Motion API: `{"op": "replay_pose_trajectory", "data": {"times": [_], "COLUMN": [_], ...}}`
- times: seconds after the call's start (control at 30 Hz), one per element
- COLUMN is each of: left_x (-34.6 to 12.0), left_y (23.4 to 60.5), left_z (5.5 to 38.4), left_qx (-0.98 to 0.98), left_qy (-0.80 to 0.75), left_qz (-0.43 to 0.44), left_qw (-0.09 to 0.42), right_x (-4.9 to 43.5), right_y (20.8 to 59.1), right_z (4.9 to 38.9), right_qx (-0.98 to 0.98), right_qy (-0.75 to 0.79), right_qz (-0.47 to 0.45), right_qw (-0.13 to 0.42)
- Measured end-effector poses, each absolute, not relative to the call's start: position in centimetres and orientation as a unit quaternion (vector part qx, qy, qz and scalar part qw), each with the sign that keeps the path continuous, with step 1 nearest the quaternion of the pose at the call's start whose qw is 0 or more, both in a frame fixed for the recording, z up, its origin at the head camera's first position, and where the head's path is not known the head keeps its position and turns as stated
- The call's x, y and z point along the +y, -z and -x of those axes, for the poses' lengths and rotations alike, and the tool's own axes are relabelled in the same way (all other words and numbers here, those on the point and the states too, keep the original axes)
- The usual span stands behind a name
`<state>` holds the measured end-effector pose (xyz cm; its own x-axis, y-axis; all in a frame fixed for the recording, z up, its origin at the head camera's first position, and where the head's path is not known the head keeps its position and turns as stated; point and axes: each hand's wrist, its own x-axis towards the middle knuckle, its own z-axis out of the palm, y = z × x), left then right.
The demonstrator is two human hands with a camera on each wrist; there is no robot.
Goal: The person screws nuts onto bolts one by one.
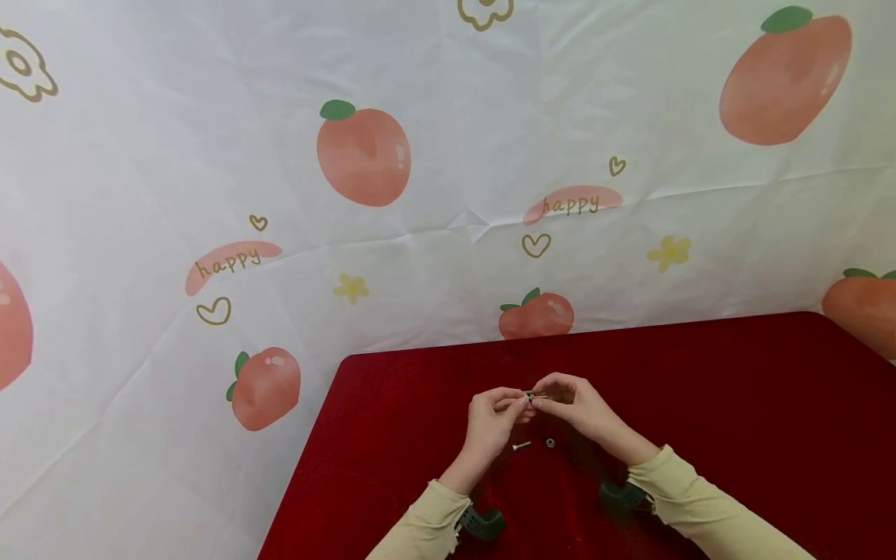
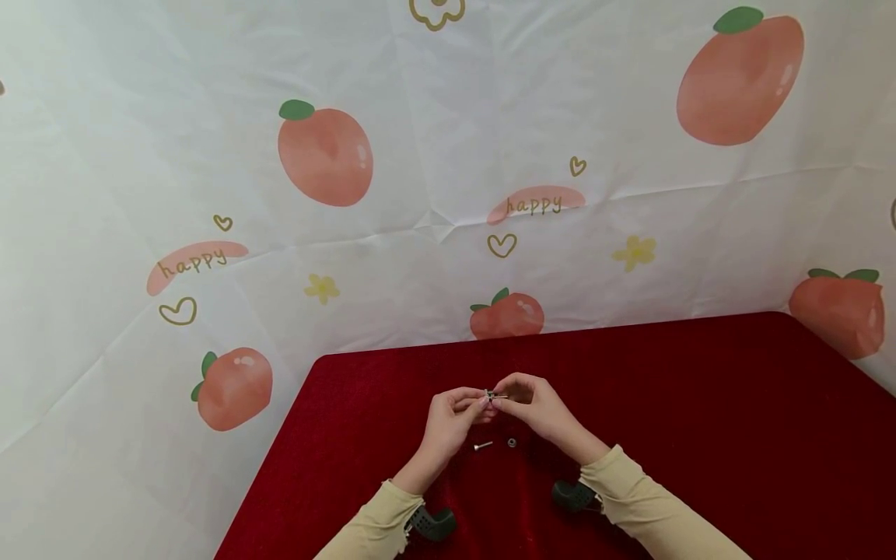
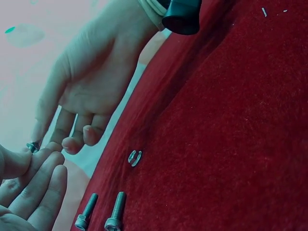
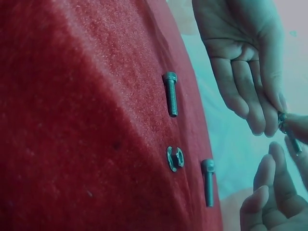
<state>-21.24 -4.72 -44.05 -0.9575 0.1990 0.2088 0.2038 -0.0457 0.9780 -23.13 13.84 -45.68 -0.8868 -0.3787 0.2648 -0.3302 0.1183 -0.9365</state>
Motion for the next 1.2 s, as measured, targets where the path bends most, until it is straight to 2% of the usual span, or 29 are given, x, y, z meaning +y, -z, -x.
{"op": "replay_pose_trajectory", "data": {"times": [0.13, 0.27, 0.6, 1.0, 1.2], "left_x": [-4.8, -4.8, -4.7, -4.9, -5.0], "left_y": [43.8, 45.1, 42.5, 42.9, 42.8], "left_z": [21.0, 21.8, 20.2, 20.4, 20.3], "left_qx": [-0.693, -0.690, -0.690, -0.689, -0.694], "left_qy": [0.705, 0.707, 0.708, 0.709, 0.703], "left_qz": [0.154, 0.155, 0.149, 0.152, 0.157], "left_qw": [0.006, 0.008, 0.002, -0.001, 0.005], "right_x": [13.7, 13.7, 13.7, 13.6, 13.5], "right_y": [45.8, 45.8, 45.9, 45.9, 45.6], "right_z": [23.3, 23.4, 23.2, 23.1, 23.0], "right_qx": [0.760, 0.774, 0.772, 0.748, 0.764], "right_qy": [0.607, 0.598, 0.596, 0.615, 0.606], "right_qz": [0.234, 0.210, 0.220, 0.252, 0.223], "right_qw": [0.015, 0.016, 0.013, 0.002, 0.008]}}
